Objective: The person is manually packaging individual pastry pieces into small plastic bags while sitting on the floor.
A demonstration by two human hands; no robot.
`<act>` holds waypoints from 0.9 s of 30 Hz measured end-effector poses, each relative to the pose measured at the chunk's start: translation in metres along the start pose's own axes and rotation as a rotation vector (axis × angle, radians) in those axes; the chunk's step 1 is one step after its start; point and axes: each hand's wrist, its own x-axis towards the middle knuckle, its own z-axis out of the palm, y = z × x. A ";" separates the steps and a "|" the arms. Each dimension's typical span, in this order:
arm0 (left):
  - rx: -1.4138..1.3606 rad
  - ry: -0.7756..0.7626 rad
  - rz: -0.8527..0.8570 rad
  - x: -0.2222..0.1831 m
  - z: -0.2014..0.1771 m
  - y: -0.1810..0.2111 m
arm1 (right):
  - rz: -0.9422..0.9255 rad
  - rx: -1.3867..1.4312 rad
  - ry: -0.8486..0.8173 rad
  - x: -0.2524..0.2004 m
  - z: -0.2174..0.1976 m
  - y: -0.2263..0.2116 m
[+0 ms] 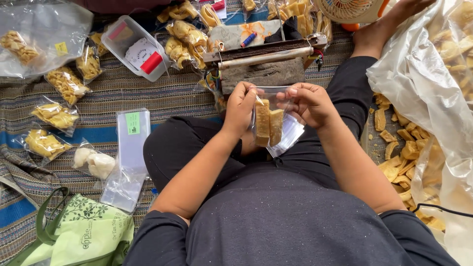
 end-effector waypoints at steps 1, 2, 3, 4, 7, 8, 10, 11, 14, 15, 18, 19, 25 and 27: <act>0.000 0.001 -0.002 -0.001 0.008 0.004 | 0.002 0.000 0.001 0.004 0.005 0.002; -0.134 0.119 -0.049 -0.003 0.015 0.008 | -0.010 0.012 0.091 0.009 0.011 0.005; -0.269 0.237 -0.094 -0.003 0.023 0.013 | -0.025 0.024 0.179 0.014 0.017 0.006; -0.269 0.238 -0.093 -0.002 0.026 0.019 | -0.024 0.023 0.177 0.019 0.019 0.007; -0.425 0.368 -0.142 0.003 0.035 0.027 | -0.029 0.049 0.297 0.030 0.023 0.008; -0.478 0.403 -0.147 0.007 0.037 0.023 | -0.039 0.048 0.321 0.034 0.022 0.008; -0.532 0.437 -0.153 0.013 0.039 0.017 | -0.049 0.044 0.346 0.038 0.022 0.007; -0.568 0.457 -0.164 0.017 0.038 0.014 | -0.047 0.051 0.355 0.040 0.022 0.006; -0.623 0.509 -0.187 0.028 0.037 -0.007 | -0.045 0.061 0.372 0.047 0.017 0.008; -0.642 0.542 -0.198 0.032 0.037 -0.017 | -0.046 0.066 0.378 0.050 0.015 0.009; -0.635 0.568 -0.219 0.024 0.044 0.011 | -0.041 0.060 0.383 0.052 0.016 0.009; -0.636 0.569 -0.219 0.025 0.044 0.013 | -0.041 0.059 0.382 0.053 0.016 0.008; -0.633 0.596 -0.243 0.022 0.046 0.028 | -0.046 0.056 0.392 0.050 0.022 0.004; -0.641 0.597 -0.249 0.022 0.046 0.031 | -0.053 0.049 0.381 0.050 0.021 0.004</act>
